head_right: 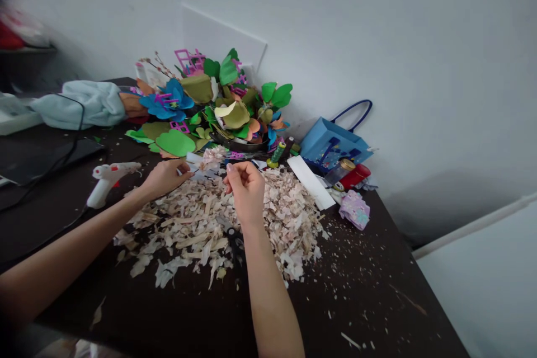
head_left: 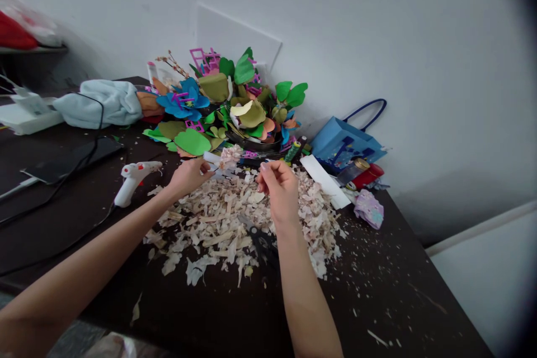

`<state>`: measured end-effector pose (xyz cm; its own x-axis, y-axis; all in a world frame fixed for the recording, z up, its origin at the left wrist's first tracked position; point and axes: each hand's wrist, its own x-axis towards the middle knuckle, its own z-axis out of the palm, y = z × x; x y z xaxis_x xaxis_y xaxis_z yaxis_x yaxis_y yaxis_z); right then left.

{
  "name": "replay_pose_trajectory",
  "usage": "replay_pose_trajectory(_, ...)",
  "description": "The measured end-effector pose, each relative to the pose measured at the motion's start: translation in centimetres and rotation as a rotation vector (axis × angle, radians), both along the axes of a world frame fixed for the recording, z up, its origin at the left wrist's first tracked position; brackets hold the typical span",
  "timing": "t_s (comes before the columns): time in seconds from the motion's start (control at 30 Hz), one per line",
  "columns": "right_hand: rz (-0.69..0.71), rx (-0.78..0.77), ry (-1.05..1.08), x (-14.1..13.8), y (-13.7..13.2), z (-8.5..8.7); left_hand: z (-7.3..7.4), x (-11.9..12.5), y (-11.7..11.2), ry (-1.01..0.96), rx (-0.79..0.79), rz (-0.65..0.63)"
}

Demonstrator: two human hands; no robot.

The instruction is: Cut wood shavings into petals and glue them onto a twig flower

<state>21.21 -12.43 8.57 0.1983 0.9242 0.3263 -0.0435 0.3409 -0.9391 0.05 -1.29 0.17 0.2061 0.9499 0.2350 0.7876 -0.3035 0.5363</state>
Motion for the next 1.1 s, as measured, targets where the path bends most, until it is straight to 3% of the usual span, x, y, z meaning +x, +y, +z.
replay_pose_trajectory(0.23, 0.025, -0.025, -0.022, -0.3, 0.3, -0.4, 2.4, -0.2, -3.3, -0.129, 0.139, -0.007)
replay_pose_trajectory(0.43, 0.201, -0.167, -0.140, -0.9, 0.4, -2.0, 4.1, 2.3, -6.9, -0.409, 0.066, -0.267)
replay_pose_trajectory(0.53, 0.307, -0.252, -0.191, -0.8, -0.4, -3.3, 4.4, 3.5, -8.1, -0.407, 0.024, -0.440)
replay_pose_trajectory(0.8, 0.359, -0.416, -0.026, 0.6, -4.6, -5.5, 2.0, 4.6, -9.3, -0.238, 0.202, -0.547)
replay_pose_trajectory(1.0, 0.350, -0.485, 0.077, 0.7, -6.3, -7.3, 0.7, 5.0, -10.3, 0.134, 0.578, -0.620)
replay_pose_trajectory(1.1, 0.352, -0.492, 0.080, 0.6, -6.4, -8.0, 0.3, 4.9, -10.4, 0.150, 0.573, -0.618)
